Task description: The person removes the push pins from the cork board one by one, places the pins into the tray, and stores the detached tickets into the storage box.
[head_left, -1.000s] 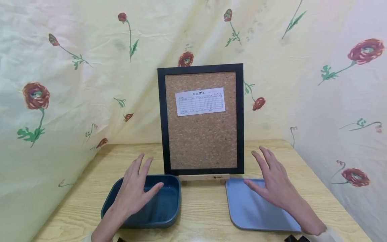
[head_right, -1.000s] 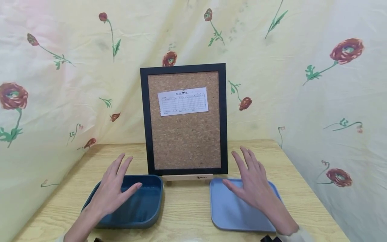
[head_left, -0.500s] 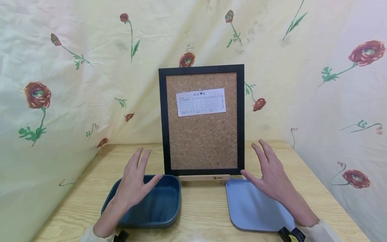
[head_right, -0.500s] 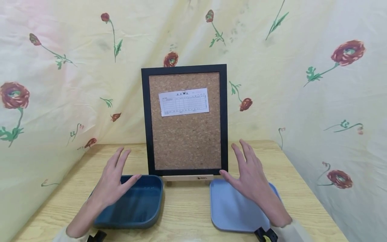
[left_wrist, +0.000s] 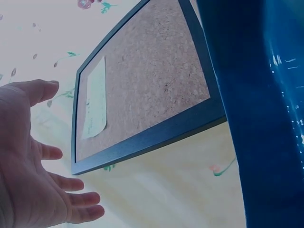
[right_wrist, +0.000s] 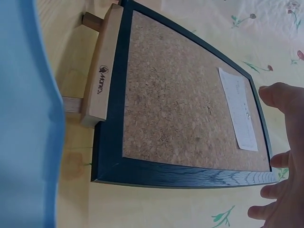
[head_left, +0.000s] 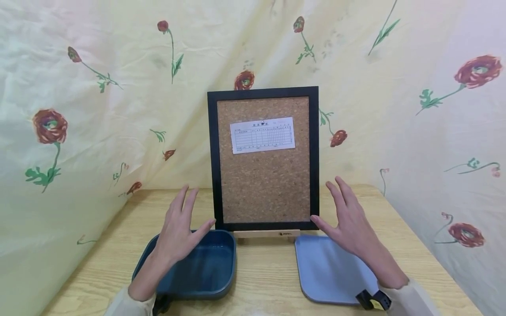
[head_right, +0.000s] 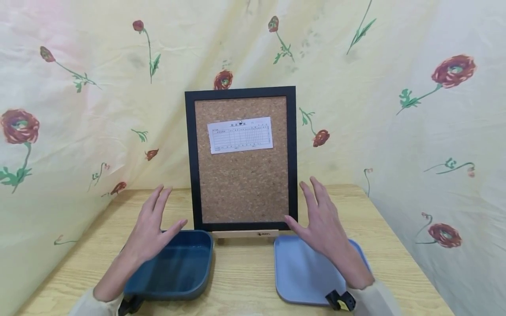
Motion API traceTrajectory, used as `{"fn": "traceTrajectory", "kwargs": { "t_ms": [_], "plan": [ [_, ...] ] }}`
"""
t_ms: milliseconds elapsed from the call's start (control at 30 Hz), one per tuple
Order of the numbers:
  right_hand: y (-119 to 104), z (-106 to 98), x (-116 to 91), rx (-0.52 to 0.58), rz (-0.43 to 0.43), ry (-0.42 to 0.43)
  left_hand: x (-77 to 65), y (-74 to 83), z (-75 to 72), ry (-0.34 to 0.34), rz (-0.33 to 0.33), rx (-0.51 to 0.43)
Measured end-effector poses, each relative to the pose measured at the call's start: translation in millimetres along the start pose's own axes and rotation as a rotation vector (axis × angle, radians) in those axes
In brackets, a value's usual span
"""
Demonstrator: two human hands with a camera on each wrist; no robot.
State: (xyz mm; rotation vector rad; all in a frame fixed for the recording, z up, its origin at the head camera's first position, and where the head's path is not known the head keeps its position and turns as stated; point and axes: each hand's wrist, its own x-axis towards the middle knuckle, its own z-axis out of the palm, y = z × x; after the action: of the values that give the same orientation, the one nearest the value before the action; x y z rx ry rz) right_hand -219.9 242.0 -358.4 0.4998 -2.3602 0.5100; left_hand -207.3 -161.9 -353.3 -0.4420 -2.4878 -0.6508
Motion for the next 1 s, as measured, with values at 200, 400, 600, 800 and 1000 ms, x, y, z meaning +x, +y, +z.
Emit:
{"fn": "traceTrajectory", "kwargs": {
  "t_ms": [200,400,600,800,1000],
  "plan": [
    [-2.0,-0.8,5.5,0.029,0.016,0.013,6.6,1.1,-0.5,0.015,-0.007,-0.020],
    [-3.7,-2.0,11.6,0.036,0.029,0.000,14.3,4.2,-3.6,0.012,-0.020,-0.018],
    [-7.5,-1.6,19.6,0.035,0.036,-0.011,21.1,5.8,-5.7,0.023,-0.014,-0.027],
    [-11.6,0.0,27.1,0.039,0.066,-0.041,26.9,6.8,-5.4,0.025,-0.009,-0.044],
    [-11.8,1.0,32.4,0.053,0.089,-0.060,31.8,7.3,-2.5,0.033,-0.013,-0.049]
  ]
}}
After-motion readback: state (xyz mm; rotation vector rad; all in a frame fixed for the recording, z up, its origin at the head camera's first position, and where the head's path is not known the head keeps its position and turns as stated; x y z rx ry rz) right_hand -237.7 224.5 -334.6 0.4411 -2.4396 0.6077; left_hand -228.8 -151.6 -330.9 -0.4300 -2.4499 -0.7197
